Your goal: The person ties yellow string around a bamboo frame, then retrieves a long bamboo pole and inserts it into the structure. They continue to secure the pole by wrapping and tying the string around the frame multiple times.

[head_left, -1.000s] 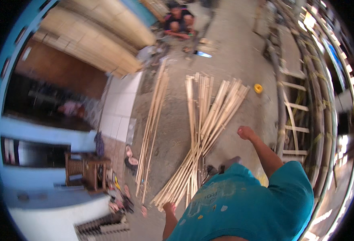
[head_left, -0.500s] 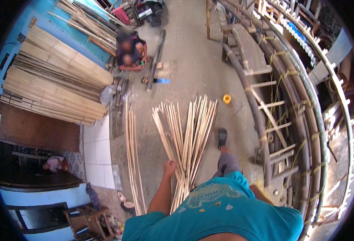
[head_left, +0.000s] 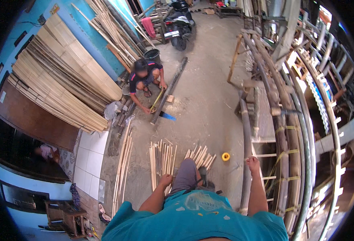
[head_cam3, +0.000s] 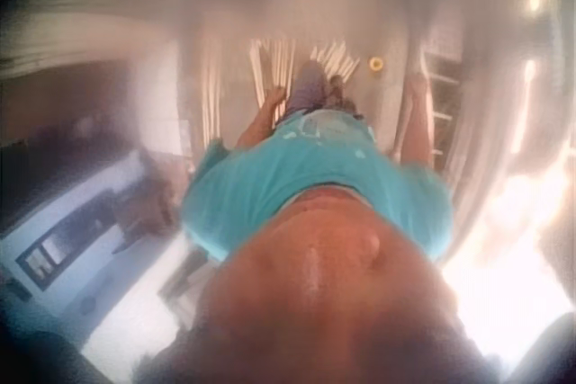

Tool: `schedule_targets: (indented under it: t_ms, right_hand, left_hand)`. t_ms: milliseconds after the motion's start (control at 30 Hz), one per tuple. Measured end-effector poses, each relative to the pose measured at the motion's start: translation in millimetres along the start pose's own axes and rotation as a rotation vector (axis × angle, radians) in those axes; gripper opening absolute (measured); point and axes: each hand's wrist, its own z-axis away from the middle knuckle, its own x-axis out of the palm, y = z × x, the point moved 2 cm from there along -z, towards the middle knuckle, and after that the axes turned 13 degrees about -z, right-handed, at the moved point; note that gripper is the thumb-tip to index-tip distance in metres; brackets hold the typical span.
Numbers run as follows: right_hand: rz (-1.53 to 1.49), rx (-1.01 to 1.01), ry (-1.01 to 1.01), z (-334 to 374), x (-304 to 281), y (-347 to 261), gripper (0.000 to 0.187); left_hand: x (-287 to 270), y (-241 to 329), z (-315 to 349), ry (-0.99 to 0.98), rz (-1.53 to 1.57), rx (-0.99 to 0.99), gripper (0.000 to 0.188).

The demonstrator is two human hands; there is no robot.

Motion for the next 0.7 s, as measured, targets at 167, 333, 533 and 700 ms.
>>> schedule_targets:
  t_ms: [167, 333, 533, 700]
  right_hand:
    - [-0.150, 0.131, -0.170, -100.6, 108.0, -124.3, 0.028]
    - [-0.265, 0.090, -0.223, -236.2, 206.4, -189.3, 0.026]
    - [0.204, 0.332, -0.224, -400.7, 238.2, -156.2, 0.023]
    - [0.186, 0.613, -0.125, -475.9, 276.0, -189.6, 0.023]
  left_hand:
    - [-24.2, 50.7, -106.1, 0.020, 0.156, -0.195, 0.026]
    - [-46.7, 80.0, -233.8, -0.221, 0.029, -0.213, 0.026]
    - [-161.8, 277.0, -463.2, -0.007, -0.495, 0.137, 0.039]
    - [-350.1, 535.8, -550.1, 0.252, 0.157, 0.248, 0.030]
